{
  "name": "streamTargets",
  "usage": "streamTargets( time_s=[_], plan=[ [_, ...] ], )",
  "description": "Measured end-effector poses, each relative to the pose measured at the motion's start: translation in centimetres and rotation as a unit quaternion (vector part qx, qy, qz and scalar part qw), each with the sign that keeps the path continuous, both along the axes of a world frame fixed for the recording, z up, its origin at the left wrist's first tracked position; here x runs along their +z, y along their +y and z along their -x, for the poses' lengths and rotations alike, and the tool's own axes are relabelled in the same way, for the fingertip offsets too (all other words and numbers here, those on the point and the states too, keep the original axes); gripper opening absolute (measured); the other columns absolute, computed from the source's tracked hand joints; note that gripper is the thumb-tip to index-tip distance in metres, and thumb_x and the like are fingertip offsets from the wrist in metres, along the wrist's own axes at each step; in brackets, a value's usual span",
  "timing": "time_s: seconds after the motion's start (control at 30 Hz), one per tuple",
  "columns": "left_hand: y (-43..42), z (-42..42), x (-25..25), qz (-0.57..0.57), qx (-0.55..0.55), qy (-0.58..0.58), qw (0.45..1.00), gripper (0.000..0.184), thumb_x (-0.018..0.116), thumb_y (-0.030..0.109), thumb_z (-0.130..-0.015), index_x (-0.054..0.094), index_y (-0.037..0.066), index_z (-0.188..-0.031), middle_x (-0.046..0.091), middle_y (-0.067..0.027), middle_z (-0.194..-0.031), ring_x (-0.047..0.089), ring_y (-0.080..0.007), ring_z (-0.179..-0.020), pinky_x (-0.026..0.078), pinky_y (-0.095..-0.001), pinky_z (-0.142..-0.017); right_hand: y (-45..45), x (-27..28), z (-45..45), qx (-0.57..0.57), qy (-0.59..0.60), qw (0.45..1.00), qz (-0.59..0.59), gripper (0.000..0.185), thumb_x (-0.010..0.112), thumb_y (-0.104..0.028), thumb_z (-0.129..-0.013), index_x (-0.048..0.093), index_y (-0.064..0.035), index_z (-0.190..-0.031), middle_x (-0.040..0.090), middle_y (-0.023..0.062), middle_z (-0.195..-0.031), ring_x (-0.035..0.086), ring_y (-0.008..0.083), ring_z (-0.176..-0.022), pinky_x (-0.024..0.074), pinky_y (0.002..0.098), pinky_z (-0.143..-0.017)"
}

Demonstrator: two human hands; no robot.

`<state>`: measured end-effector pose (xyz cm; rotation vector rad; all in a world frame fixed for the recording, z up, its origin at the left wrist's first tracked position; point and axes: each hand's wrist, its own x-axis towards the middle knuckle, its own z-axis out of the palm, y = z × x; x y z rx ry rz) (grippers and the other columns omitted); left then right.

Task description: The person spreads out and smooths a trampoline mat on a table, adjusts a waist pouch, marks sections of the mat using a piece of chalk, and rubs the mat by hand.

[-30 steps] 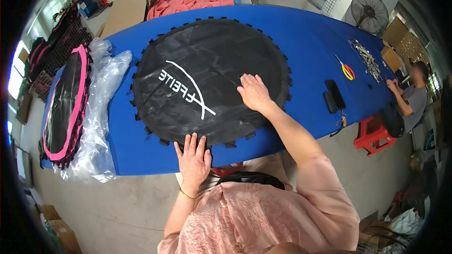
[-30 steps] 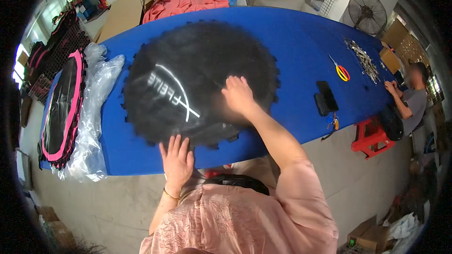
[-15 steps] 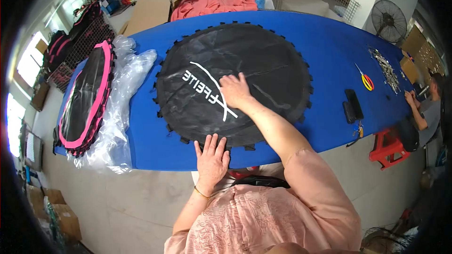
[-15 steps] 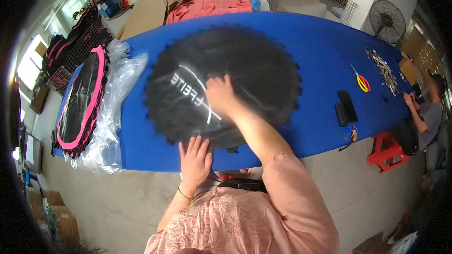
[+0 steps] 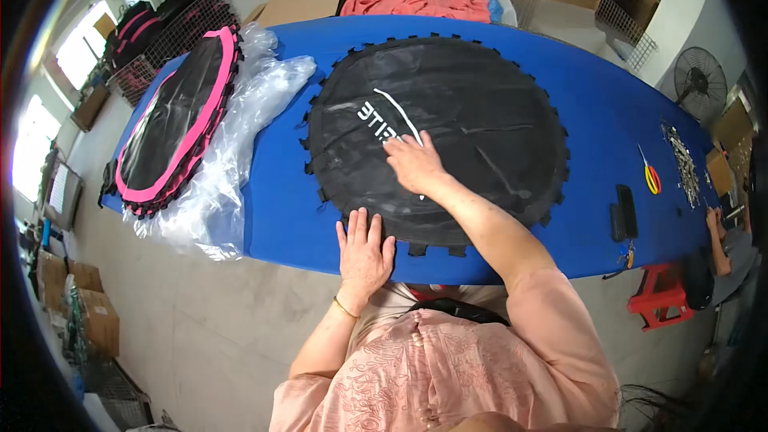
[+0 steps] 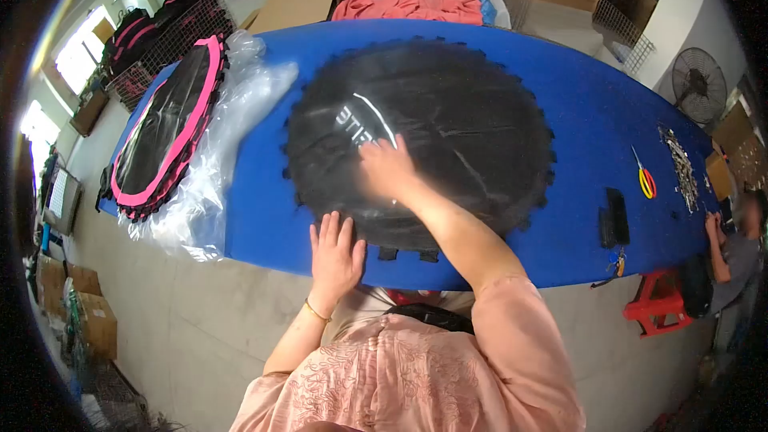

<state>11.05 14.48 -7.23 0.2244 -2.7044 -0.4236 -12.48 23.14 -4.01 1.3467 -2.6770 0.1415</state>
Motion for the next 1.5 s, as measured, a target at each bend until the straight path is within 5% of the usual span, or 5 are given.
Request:
streamTargets(
  time_s=[0.3, 0.43, 0.87, 1.1, 1.5],
  plan=[
    [0.0, 0.0, -0.3, 0.006, -0.010, 0.031, 0.999, 0.053, 0.064, 0.035, -0.100, 0.062, 0.001, -0.141, 0.055, -0.0248, -0.150, 0.045, -0.0414, -0.146, 0.027, -0.0619, -0.124, -8.4, -1.6, -0.4, 0.035, -0.004, 0.997, 0.069, 0.041, 0.050, -0.028, -0.108, 0.059, -0.0106, -0.144, 0.058, 0.0050, -0.149, 0.051, 0.0304, -0.141, 0.0281, 0.0660, -0.120],
    [0.0, 0.2, -0.4, 0.008, -0.010, 0.050, 0.999, 0.052, 0.065, 0.034, -0.099, 0.063, 0.001, -0.139, 0.056, -0.0243, -0.149, 0.045, -0.0413, -0.145, 0.027, -0.0621, -0.123, -8.5, -1.0, -2.6, 0.102, 0.007, 0.995, -0.019, 0.045, 0.053, -0.028, -0.106, 0.057, -0.0125, -0.149, 0.054, 0.0040, -0.156, 0.050, 0.0303, -0.143, 0.0265, 0.0659, -0.122],
    [0.0, 0.1, -0.3, 0.007, -0.008, 0.062, 0.998, 0.047, 0.066, 0.030, -0.098, 0.063, 0.003, -0.136, 0.060, -0.0224, -0.145, 0.050, -0.0418, -0.141, 0.031, -0.0617, -0.121, -11.9, -1.6, -2.2, 0.040, 0.014, 0.999, 0.013, 0.046, 0.054, -0.035, -0.105, 0.063, -0.0072, -0.141, 0.067, 0.0096, -0.133, 0.056, 0.0311, -0.134, 0.0188, 0.0650, -0.125],
    [0.1, 0.0, 0.5, 0.006, -0.014, 0.068, 0.998, 0.045, 0.066, 0.027, -0.098, 0.064, 0.002, -0.135, 0.061, -0.0208, -0.142, 0.051, -0.0409, -0.139, 0.033, -0.0605, -0.120, -3.3, 1.1, -4.0, 0.152, -0.013, 0.988, 0.008, 0.034, 0.055, -0.027, -0.101, 0.077, -0.0063, -0.116, 0.066, 0.0109, -0.139, 0.054, 0.0302, -0.139, 0.0305, 0.0526, -0.123],
    [0.1, 0.0, 0.4, 0.008, -0.018, 0.033, 0.999, 0.047, 0.061, 0.032, -0.102, 0.063, 0.002, -0.138, 0.059, -0.0183, -0.146, 0.047, -0.0402, -0.144, 0.024, -0.0628, -0.124, 17.7, 1.9, -11.9, 0.018, -0.052, 0.995, 0.084, 0.035, 0.062, -0.022, -0.101, 0.070, -0.0059, -0.131, 0.067, 0.0086, -0.139, 0.056, 0.0309, -0.134, 0.0326, 0.0536, -0.122]
  ],
)
